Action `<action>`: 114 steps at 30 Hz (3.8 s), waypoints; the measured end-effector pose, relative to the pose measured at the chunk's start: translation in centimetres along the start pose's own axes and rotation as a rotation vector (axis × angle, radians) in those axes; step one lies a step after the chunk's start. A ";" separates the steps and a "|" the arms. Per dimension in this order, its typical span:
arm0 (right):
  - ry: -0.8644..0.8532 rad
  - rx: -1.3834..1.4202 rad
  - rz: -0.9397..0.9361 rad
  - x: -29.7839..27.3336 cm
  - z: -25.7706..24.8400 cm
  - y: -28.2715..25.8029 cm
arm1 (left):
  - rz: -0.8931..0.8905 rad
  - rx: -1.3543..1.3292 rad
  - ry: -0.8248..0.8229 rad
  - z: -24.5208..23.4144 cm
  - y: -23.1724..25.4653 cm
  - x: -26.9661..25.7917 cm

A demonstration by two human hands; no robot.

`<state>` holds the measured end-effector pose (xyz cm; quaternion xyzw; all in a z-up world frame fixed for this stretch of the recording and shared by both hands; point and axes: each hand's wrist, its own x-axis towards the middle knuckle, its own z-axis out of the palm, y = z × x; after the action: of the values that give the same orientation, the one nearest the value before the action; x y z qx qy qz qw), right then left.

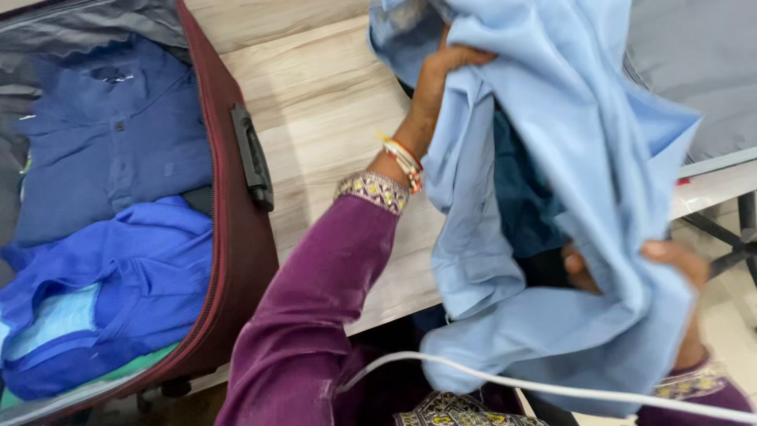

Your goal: The person folds several shirts and placing them one by one into an open suitcase.

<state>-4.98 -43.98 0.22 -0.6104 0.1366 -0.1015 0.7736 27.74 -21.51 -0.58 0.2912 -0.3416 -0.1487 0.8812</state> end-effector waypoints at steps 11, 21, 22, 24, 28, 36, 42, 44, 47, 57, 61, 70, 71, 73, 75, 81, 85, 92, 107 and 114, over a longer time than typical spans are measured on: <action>0.086 -0.452 -0.017 10.1 -1.4 -5.3 | -0.076 0.423 0.361 -6.8 -9.4 6.0; 0.196 -0.640 0.003 12.3 -2.1 -2.1 | 0.024 0.644 0.336 -2.9 -8.3 -1.1; 0.194 -0.620 -0.039 11.8 -2.1 -2.0 | 0.129 0.818 0.304 -1.6 -8.0 -2.6; 0.282 -0.812 -0.282 10.2 -1.8 -0.9 | 0.162 1.177 0.312 1.7 -7.6 -6.8; 0.365 -0.896 -0.409 8.4 -0.8 1.2 | 0.098 1.350 0.301 6.1 -7.6 -12.5; 0.409 -0.899 -0.424 8.5 -1.2 1.2 | 0.145 1.353 0.282 4.9 -10.9 -10.3; 0.378 -0.878 -0.404 9.0 -1.2 0.5 | -0.016 1.358 0.300 4.4 -11.2 -9.2; 0.367 -0.867 -0.381 8.8 -1.4 0.5 | 0.017 1.278 0.343 5.0 -10.9 -9.9; 0.355 -0.840 -0.348 8.9 -2.2 0.3 | 0.036 1.062 0.427 7.4 -10.3 -12.5; 0.108 -0.825 -0.388 7.3 -3.4 -3.9 | -0.345 0.997 0.241 16.6 -3.4 -23.9; -0.057 -1.466 -0.475 2.8 0.8 -4.1 | -0.253 0.879 0.144 20.0 -3.7 -24.7; -0.114 -1.570 -0.315 -0.7 0.1 -6.1 | -0.331 0.907 -0.234 22.1 -2.7 -27.2; -0.110 -1.652 -0.277 -0.5 0.6 -6.2 | -0.340 0.998 -0.276 21.4 -2.4 -27.1; -0.080 -2.054 -0.063 -1.2 2.9 -6.9 | -0.350 1.086 -0.343 20.6 -1.7 -26.7; -0.051 -2.164 -0.183 -2.1 5.8 -8.4 | -0.365 1.080 -0.388 20.1 -1.1 -26.5; -0.461 -1.714 -0.617 -3.2 16.6 -11.2 | -0.290 1.122 -0.427 18.7 -0.3 -26.6; -0.964 -1.424 -0.431 5.0 22.1 -6.9 | -0.264 1.122 -0.430 18.4 0.5 -27.5; -0.604 -1.548 -0.559 20.2 22.7 3.8 | -0.165 1.279 -0.192 14.7 -0.3 -28.5; -0.474 -1.279 -0.688 30.3 18.0 6.3 | -0.164 1.243 -0.156 11.1 -1.6 -25.2; -0.407 -1.361 -0.776 29.8 18.4 6.8 | -0.143 1.171 -0.185 12.9 -0.9 -27.5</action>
<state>29.17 -35.16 -4.99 -0.9578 -0.1965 -0.1444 0.1521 -1.04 -14.90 -7.61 0.7367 -0.4214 -0.0193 0.5285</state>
